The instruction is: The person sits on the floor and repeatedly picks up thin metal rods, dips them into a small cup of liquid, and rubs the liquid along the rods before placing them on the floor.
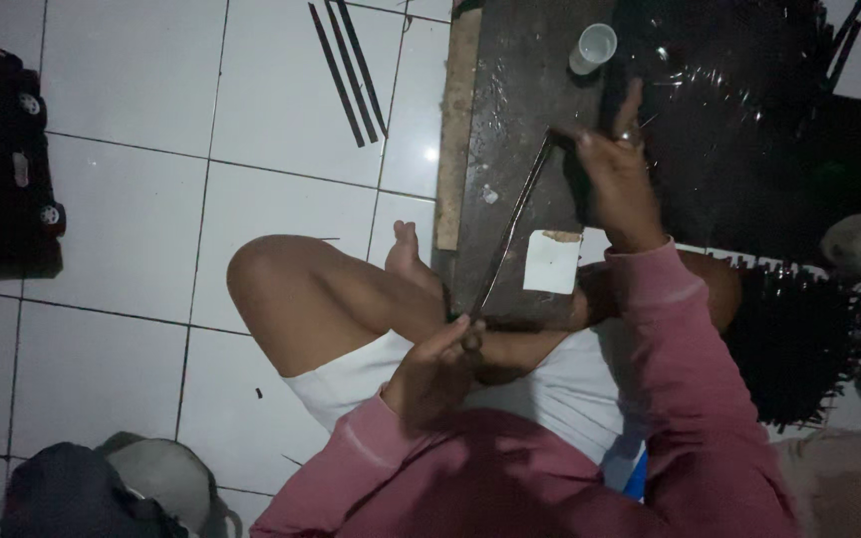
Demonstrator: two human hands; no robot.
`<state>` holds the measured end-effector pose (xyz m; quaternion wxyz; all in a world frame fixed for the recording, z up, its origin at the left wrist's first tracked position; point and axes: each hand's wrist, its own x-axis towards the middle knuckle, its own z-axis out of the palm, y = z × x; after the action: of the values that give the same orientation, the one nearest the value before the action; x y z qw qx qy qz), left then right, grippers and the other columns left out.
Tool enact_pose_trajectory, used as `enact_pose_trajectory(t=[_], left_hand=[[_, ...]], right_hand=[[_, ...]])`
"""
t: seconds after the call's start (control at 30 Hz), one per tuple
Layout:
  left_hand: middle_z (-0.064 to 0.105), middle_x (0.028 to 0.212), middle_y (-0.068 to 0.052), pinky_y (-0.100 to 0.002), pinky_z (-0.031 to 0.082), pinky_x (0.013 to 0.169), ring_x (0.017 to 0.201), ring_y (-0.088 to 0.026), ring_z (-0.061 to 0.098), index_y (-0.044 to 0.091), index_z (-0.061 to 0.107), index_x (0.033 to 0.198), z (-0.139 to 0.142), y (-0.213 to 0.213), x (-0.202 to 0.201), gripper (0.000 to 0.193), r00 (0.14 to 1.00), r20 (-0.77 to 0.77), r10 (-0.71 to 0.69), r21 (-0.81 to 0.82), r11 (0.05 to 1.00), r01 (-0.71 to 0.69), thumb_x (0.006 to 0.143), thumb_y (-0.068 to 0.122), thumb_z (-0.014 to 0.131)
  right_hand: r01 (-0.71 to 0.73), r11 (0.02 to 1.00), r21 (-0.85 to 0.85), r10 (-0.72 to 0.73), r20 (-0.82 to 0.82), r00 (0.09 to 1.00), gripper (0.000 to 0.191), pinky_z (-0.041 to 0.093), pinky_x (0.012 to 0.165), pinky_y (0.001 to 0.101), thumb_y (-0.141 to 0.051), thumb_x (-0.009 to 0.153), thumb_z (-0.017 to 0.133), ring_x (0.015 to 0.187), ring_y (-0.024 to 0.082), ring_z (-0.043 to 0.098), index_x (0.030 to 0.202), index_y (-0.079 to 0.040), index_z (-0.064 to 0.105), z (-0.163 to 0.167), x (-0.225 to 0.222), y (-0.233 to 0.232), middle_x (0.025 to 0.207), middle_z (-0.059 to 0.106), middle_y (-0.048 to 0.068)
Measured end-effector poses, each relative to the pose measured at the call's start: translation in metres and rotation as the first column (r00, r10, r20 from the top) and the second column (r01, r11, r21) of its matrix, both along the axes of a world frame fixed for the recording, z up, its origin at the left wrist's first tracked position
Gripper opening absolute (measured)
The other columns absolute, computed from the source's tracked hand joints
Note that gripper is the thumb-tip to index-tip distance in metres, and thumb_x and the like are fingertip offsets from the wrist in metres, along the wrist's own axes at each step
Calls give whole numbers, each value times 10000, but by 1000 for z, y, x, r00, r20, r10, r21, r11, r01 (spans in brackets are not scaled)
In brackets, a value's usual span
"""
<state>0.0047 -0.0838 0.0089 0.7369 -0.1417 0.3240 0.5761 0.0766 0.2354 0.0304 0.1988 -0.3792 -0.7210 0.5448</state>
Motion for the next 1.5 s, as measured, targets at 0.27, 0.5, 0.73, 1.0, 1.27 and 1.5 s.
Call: enact_pose_trajectory(t=[0.27,0.5,0.73,1.0,1.27,1.5], left_hand=[[593,816,20,-233,420,643,717,-93,532,90,652,1124,-12,5,13,307,984,-37,173,30,985,-172,983,361,627],[598,852,26,-256,435,656,758,-111,562,94,645,1075,6,-1,14,233,974,-134,182,-44,981,-189,999,313,627],[633,827,-1,-258,436,619,706,-112,555,78,652,1004,22,-2,16,239,956,-230,181,-4,982,-187,1017,309,591],[539,810,-32,-279,427,641,726,-119,503,-10,626,993,13,-18,37,347,781,-585,217,155,976,-154,1152,294,574],[649,924,-49,-261,485,745,832,-117,608,7,671,1148,20,-20,44,332,855,-444,268,85,963,-257,1049,304,562],[658,888,-77,-292,532,673,784,-149,646,12,647,1116,21,-22,45,384,894,-347,283,90,959,-269,1036,360,508]], right_hand=[[-144,933,331,112,113,987,306,210,1296,499,-285,1133,521,1609,357,213,1204,-95,750,-11,14,-8,1796,2,168],[-356,715,602,210,301,930,327,-26,1224,660,-399,1099,543,1590,456,10,1298,-269,767,-6,39,-62,1740,101,287],[-498,422,758,353,369,860,321,-29,1158,644,-425,1051,591,1559,456,151,1316,-352,757,2,63,-132,1635,364,279],[-534,469,703,287,451,845,348,-3,1196,602,-386,1094,625,1583,432,236,1412,-326,752,8,82,-139,1658,398,255],[-539,441,718,385,391,836,307,-6,1211,604,-371,1065,647,1578,437,259,1347,-345,765,11,91,-147,1643,429,259],[-528,198,826,421,415,807,277,46,1164,622,-401,1019,726,1515,387,318,1283,-350,792,2,95,-159,1595,512,201]])
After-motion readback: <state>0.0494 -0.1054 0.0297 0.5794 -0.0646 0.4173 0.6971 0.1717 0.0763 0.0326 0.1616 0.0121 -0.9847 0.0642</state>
